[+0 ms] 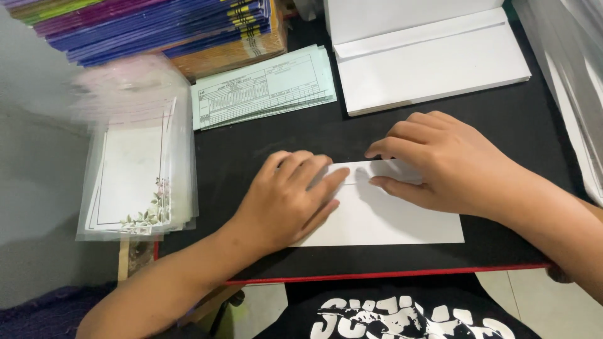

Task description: Folding paper documents and inserting them into white envelopes on a desk.

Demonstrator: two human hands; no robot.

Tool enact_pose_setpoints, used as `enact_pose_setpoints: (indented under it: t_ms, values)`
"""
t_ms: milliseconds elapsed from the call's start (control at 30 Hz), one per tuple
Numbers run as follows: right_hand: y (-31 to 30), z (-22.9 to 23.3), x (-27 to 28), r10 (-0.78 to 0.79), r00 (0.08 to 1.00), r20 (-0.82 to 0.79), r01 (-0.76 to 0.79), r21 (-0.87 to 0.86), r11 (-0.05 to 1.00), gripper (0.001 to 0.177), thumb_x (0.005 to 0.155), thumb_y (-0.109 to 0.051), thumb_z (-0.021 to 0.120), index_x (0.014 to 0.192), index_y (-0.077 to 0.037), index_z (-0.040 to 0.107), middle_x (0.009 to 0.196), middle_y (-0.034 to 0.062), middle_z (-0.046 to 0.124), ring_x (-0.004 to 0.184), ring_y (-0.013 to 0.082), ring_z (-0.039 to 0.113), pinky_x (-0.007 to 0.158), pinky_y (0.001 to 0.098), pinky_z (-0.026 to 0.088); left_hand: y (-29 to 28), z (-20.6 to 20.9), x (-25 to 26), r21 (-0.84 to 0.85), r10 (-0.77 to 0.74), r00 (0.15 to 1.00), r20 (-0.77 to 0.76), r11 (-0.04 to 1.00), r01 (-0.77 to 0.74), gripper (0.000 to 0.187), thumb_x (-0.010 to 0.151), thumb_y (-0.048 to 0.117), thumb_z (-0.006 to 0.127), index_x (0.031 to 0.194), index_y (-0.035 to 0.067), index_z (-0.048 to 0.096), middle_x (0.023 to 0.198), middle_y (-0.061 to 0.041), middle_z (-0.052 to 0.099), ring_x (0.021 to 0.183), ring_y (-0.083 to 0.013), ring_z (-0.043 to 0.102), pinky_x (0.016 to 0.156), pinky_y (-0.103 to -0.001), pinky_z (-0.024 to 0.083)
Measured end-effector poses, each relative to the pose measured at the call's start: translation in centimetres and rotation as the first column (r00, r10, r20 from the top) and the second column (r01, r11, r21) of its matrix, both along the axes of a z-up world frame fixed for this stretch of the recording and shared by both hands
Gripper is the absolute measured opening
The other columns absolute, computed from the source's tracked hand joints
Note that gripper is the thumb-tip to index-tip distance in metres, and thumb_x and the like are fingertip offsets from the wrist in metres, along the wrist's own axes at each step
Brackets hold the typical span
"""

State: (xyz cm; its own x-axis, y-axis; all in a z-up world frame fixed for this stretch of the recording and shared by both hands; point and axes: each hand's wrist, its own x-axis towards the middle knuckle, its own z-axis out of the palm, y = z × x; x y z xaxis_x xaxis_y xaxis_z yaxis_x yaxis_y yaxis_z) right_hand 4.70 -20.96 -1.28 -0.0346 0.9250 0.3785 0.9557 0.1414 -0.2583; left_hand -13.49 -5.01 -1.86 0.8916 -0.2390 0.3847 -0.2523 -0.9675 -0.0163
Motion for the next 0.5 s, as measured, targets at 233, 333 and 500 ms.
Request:
enact_pose_setpoints:
  t_ms: [233, 333, 500]
  values:
    - [0.0, -1.1, 0.4, 0.017, 0.995, 0.099, -0.003, -0.134, 0.991, 0.032, 0.079, -0.037, 0.063, 0.099, -0.012, 0.063, 0.081, 0.0017, 0.059, 0.066, 0.023, 0.052, 0.059, 0.0359, 0.045, 1.5, -0.7, 0.3, 0.085, 0.063, 0.998, 0.031, 0.994, -0.066, 0.021, 0.087, 0.028, 0.062, 0.099, 0.01, 0.059, 0.087, -0.005, 0.053, 0.071, -0.0211, 0.048, 0.059, -0.032, 0.041]
    - [-0.1, -1.3, 0.4, 0.013, 0.993, 0.117, 0.003, -0.138, 0.99, 0.031, 0.079, -0.037, 0.062, 0.099, -0.012, 0.063, 0.081, 0.001, 0.059, 0.066, 0.023, 0.052, 0.058, 0.0359, 0.045, 1.5, -1.1, 0.4, 0.175, 0.057, 0.995, 0.086, 0.982, -0.071, 0.015, 0.09, 0.024, 0.058, 0.097, 0.011, 0.059, 0.082, -0.003, 0.052, 0.065, -0.0187, 0.046, 0.054, -0.03, 0.04]
    - [-0.1, -1.0, 0.2, 0.005, 0.995, 0.097, 0.002, -0.074, 0.997, 0.022, 0.082, -0.03, 0.061, 0.093, -0.011, 0.064, 0.075, 0.0009, 0.059, 0.061, 0.0227, 0.052, 0.053, 0.0349, 0.044, 1.4, -1.4, 0.7, 0.242, 0.062, 0.982, 0.181, 0.965, -0.105, 0.012, 0.083, -0.001, 0.057, 0.083, 0.011, 0.056, 0.067, 0.0, 0.043, 0.055, -0.0154, 0.038, 0.046, -0.027, 0.031]
